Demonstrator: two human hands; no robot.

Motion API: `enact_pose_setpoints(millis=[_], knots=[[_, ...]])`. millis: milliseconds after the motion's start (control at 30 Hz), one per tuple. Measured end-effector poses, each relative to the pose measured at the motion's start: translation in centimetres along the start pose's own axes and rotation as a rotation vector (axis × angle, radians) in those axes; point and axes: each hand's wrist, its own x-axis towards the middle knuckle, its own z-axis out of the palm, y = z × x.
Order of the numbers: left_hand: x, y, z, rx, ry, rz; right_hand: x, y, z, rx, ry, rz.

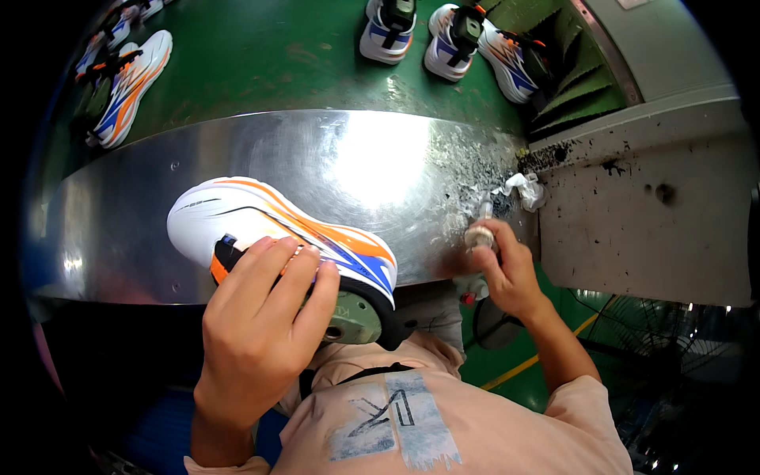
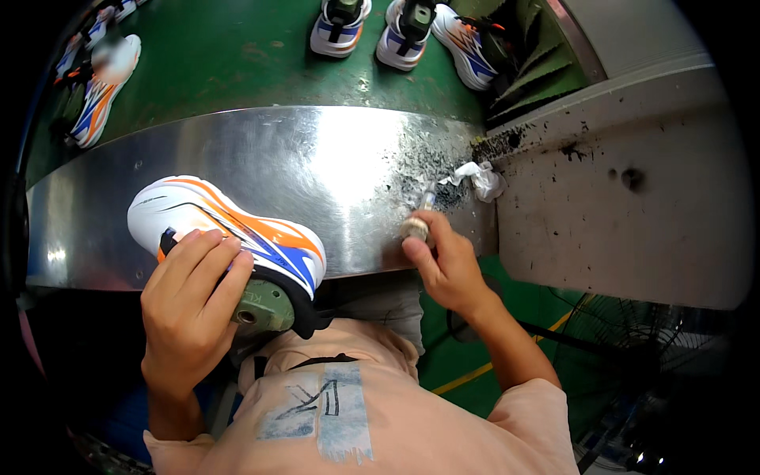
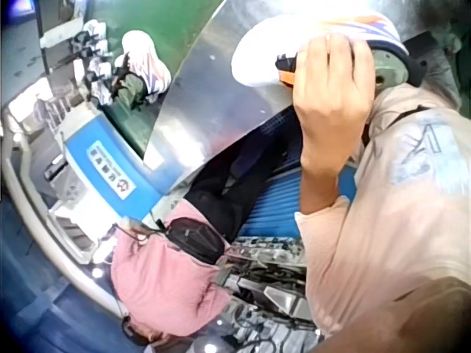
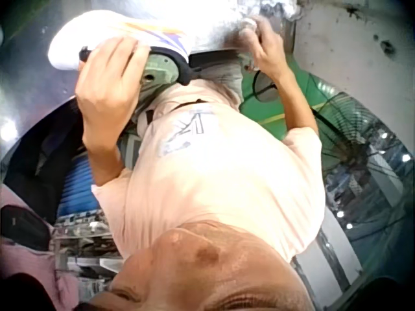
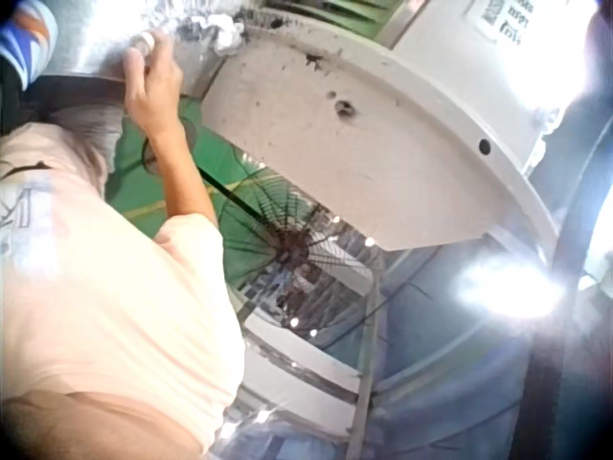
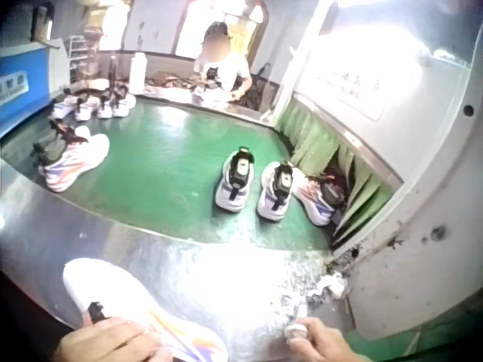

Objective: The person injects a liquid substance into the sole of a white, orange, and blue sneaker using a syringe. They repeatedly pick up shoes from a conveyor belt, insert the syringe needle into the shoe's sole, and dispense the liquid. The person also refills the syringe from a white bottle and wipes the needle with a cloth during the process.

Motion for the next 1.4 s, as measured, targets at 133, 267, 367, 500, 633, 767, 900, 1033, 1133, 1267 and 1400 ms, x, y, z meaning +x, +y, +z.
enact_pose_setpoints(millis=[133,267,367,500,633,767,900,1033,1133,1267,1400], knots=[[-0.2,0.1,0.4,-0.005,0.023,-0.012,-0.5,-2.1,0.3,0.359,-0.032,0.106],[-1.9,0.2,0.6,0.049,0.010,0.031,2.8,-7.5,-0.5,0.937,-0.145,0.108],[-3.3,1.0,0.6,0.037,0.050,-0.015,6.4,-11.9,0.6,1.099,-0.445,-0.058],[-4.5,1.2,0.7,0.063,0.051,-0.007,10.2,-18.4,3.9,1.154,-0.645,0.131],[-5.1,1.1,1.3,0.082,0.102,0.022,12.8,-20.8,7.0,1.060,-0.755,0.337],[-5.6,0.7,1.9,0.105,0.157,0.047,14.3,-20.7,9.5,1.047,-0.878,0.408],[-5.7,0.4,1.9,0.125,0.186,0.051,14.8,-20.9,10.7,1.052,-0.901,0.416],[-5.9,0.2,1.9,0.117,0.179,0.058,15.3,-22.4,11.5,0.886,-0.840,0.434],[-6.1,0.3,1.8,0.119,0.176,0.054,15.2,-22.9,11.0,0.782,-0.869,0.298],[-6.1,0.0,1.8,0.102,0.180,0.060,14.1,-22.3,9.7,0.803,-0.812,0.177],[-6.2,-0.1,1.9,0.081,0.173,0.071,12.1,-19.1,7.6,0.980,-0.786,0.153]])
